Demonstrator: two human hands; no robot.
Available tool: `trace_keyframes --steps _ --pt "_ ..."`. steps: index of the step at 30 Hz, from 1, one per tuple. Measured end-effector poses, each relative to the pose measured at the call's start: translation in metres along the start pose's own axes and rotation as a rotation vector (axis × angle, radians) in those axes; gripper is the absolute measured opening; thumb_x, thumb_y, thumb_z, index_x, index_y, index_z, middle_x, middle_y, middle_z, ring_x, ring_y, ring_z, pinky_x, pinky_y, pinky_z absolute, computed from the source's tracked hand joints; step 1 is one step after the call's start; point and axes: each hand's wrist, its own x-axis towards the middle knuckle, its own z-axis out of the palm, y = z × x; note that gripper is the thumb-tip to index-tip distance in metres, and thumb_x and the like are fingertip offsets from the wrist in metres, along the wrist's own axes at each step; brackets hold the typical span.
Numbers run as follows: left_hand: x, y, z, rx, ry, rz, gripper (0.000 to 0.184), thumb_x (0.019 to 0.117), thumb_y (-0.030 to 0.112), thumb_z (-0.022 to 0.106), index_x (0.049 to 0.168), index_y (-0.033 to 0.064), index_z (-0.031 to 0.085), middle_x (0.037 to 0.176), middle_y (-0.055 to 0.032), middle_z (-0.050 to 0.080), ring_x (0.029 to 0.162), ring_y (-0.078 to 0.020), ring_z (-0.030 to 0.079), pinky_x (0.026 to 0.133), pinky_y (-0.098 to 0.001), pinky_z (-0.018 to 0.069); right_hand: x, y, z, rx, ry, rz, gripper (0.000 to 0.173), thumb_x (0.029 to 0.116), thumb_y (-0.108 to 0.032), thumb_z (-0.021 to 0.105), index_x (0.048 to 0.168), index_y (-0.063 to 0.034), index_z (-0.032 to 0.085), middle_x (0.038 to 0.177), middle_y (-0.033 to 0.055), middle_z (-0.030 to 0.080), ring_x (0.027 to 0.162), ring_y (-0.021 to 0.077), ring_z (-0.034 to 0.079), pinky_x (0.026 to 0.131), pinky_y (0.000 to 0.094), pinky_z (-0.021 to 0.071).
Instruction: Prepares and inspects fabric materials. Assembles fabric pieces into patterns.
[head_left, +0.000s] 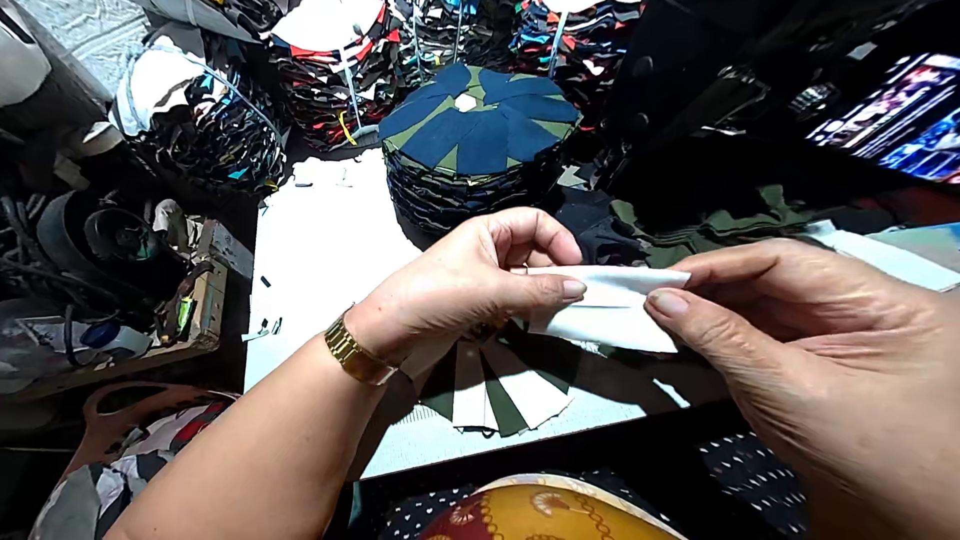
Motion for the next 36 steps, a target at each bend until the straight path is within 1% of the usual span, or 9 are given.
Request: trace_keyframes --steps 3,11,16,18,21,25,28,31,36 --pt "0.000 0.004 -0.006 0.206 -0.002 0.049 0.023 0.0910 -0.008 0.068 0.110 -0.0017 0.058 0.081 -0.0074 0.063 0.061 -0.0085 0.058 0.053 -0.0194 0.0499 -0.006 0.002 0.008 -0.056 -0.013 0.084 0.013 0.0901 -0.013 0.070 0.103 -0.0147 0.070 0.086 -0.0074 0.070 0.070 0.0026 0.066 0.061 0.0163 0.0579" --pt "0.003 -0.004 -0.008 0.775 0.023 0.010 0.027 0.0894 0.002 0.076 0.114 0.0021 0.065 0.090 -0.0062 0.070 0.072 -0.0067 0.067 0.067 -0.0210 0.0572 -0.014 0.015 0.029 -0.443 -0.113 0.025 0.019 0.0925 -0.019 0.064 0.110 -0.0127 0.064 0.082 -0.0071 0.065 0.064 -0.0020 0.060 0.057 0.0154 0.0533" --pt "0.004 -0.011 -0.005 0.922 -0.006 0.033 0.026 0.0891 0.003 0.077 0.111 0.0045 0.065 0.089 -0.0039 0.071 0.077 -0.0066 0.069 0.073 -0.0228 0.0588 -0.011 0.018 0.034 -0.654 -0.165 -0.077 0.017 0.0920 -0.016 0.063 0.107 -0.0066 0.062 0.074 0.0011 0.061 0.059 0.0112 0.059 0.052 0.0283 0.0511" --pt "0.004 -0.011 -0.006 1.034 0.008 0.048 0.028 0.0888 0.008 0.079 0.113 0.0077 0.064 0.091 -0.0017 0.071 0.080 -0.0081 0.068 0.074 -0.0274 0.0584 -0.009 0.017 0.033 -0.691 -0.173 -0.091 0.018 0.0911 -0.016 0.065 0.105 -0.0059 0.062 0.078 0.0042 0.061 0.061 0.0157 0.061 0.053 0.0328 0.0525" --pt "0.001 -0.002 -0.006 1.161 0.053 0.027 0.030 0.0893 0.017 0.079 0.115 0.0113 0.064 0.097 -0.0021 0.066 0.084 -0.0130 0.065 0.074 -0.0348 0.0568 -0.008 0.015 0.028 -0.663 -0.155 -0.181 0.015 0.0932 -0.017 0.063 0.103 -0.0065 0.067 0.086 0.0037 0.060 0.068 0.0128 0.059 0.057 0.0281 0.0508" --pt "-0.005 0.005 -0.011 1.178 -0.045 0.019 0.017 0.0868 0.025 0.082 0.094 0.0150 0.070 0.083 0.0026 0.065 0.072 -0.0104 0.062 0.065 -0.0349 0.0545 -0.012 0.015 0.034 -0.565 -0.268 -0.323 0.022 0.0945 -0.009 0.058 0.108 -0.0046 0.076 0.099 0.0104 0.063 0.081 0.0223 0.063 0.064 0.0371 0.0547" --pt "-0.007 0.007 -0.010 1.275 -0.170 -0.100 0.018 0.0875 0.033 0.081 0.094 0.0193 0.071 0.079 0.0069 0.066 0.070 -0.0079 0.062 0.064 -0.0349 0.0537 -0.025 0.017 0.047 -0.670 -0.362 -0.367 0.027 0.0902 -0.005 0.058 0.111 -0.0041 0.075 0.099 0.0124 0.063 0.086 0.0296 0.063 0.065 0.0403 0.0552" --pt "-0.007 0.010 -0.011 1.306 -0.227 -0.191 0.020 0.0867 0.037 0.082 0.095 0.0227 0.071 0.079 0.0097 0.065 0.070 -0.0057 0.060 0.064 -0.0332 0.0525 -0.035 0.010 0.049 -0.704 -0.414 -0.366 0.031 0.0889 -0.009 0.056 0.114 -0.0051 0.074 0.095 0.0098 0.060 0.083 0.0266 0.062 0.061 0.0349 0.0542" --pt "-0.007 0.009 -0.014 1.239 -0.228 -0.154 0.018 0.0878 0.032 0.081 0.098 0.0216 0.071 0.080 0.0103 0.066 0.069 -0.0040 0.060 0.063 -0.0308 0.0525 -0.027 0.006 0.008 -0.477 -0.480 -0.273 0.022 0.0984 -0.021 0.056 0.108 -0.0153 0.075 0.104 -0.0003 0.067 0.090 0.0102 0.066 0.072 0.0274 0.0587"
